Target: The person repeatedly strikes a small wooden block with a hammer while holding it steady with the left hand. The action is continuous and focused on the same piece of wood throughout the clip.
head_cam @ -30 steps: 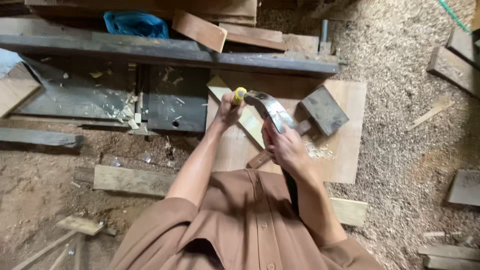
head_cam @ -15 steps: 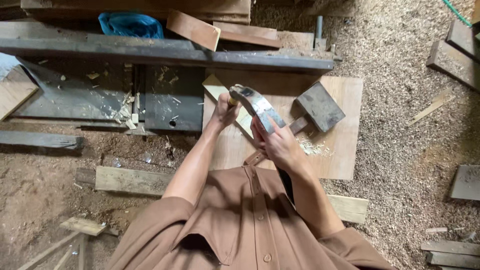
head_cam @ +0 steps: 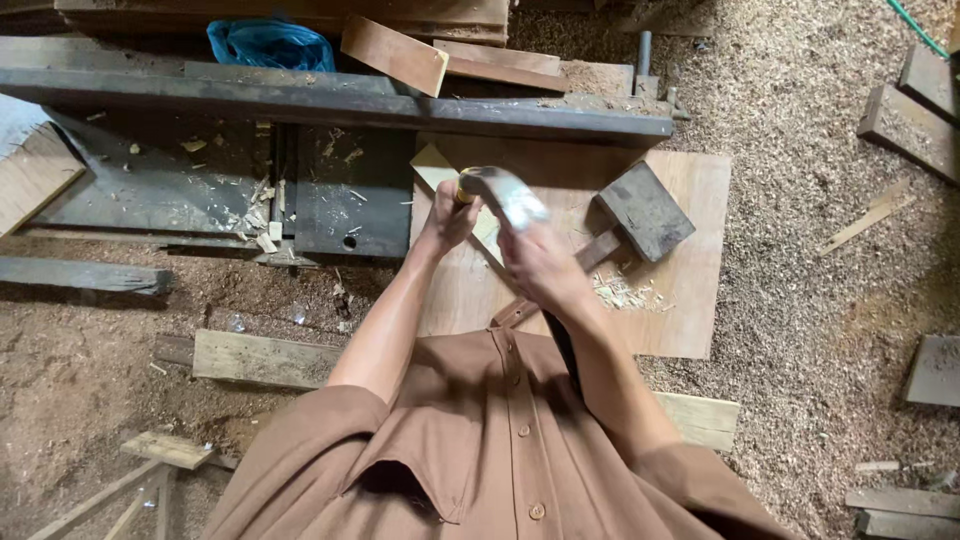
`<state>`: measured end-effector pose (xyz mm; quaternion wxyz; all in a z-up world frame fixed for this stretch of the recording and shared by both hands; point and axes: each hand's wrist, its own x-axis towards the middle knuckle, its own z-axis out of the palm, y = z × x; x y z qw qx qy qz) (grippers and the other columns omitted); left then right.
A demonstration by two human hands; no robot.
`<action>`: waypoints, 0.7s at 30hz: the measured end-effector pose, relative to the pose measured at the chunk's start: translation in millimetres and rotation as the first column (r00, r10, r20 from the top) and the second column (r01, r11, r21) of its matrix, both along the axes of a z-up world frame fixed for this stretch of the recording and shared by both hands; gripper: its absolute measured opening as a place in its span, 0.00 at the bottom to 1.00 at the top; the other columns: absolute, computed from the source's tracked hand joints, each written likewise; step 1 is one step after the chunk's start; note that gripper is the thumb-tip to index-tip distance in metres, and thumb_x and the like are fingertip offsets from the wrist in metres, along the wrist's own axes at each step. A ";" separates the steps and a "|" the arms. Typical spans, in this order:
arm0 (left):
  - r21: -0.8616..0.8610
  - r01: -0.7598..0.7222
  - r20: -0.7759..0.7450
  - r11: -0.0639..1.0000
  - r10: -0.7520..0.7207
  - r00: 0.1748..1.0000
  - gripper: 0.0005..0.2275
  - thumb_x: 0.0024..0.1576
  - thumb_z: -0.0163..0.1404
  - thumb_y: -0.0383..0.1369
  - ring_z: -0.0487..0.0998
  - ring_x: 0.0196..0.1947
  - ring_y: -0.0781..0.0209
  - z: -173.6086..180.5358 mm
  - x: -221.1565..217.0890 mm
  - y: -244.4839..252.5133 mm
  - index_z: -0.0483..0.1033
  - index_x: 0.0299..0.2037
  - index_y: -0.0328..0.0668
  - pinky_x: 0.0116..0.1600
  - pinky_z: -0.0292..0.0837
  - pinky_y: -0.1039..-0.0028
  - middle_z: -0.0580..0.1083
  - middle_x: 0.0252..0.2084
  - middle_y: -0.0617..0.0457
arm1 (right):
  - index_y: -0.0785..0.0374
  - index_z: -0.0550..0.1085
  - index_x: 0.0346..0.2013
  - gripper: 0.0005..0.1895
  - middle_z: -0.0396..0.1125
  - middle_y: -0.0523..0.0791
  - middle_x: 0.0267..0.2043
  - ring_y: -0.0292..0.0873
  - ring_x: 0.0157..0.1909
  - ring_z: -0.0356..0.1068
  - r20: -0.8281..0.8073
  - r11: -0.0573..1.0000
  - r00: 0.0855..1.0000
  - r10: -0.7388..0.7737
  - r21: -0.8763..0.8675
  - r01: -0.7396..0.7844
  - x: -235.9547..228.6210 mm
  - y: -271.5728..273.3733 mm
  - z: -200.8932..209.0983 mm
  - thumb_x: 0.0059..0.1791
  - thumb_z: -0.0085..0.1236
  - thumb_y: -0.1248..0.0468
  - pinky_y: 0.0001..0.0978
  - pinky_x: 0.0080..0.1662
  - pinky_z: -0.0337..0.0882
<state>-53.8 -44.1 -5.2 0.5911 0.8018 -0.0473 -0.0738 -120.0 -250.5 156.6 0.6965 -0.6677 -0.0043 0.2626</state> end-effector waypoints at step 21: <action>0.006 0.040 0.116 0.999 -0.041 0.992 0.08 0.59 0.52 0.23 0.65 0.23 0.70 2.5 1.1 -8.6 0.68 0.28 0.35 0.28 0.62 0.72 0.66 0.22 0.58 | 0.61 0.66 0.31 0.24 0.50 0.37 0.19 0.31 0.19 0.48 -0.077 0.973 0.989 -0.126 0.187 0.139 -13.7 -6.2 33.2 0.61 0.37 0.47 0.26 0.21 0.48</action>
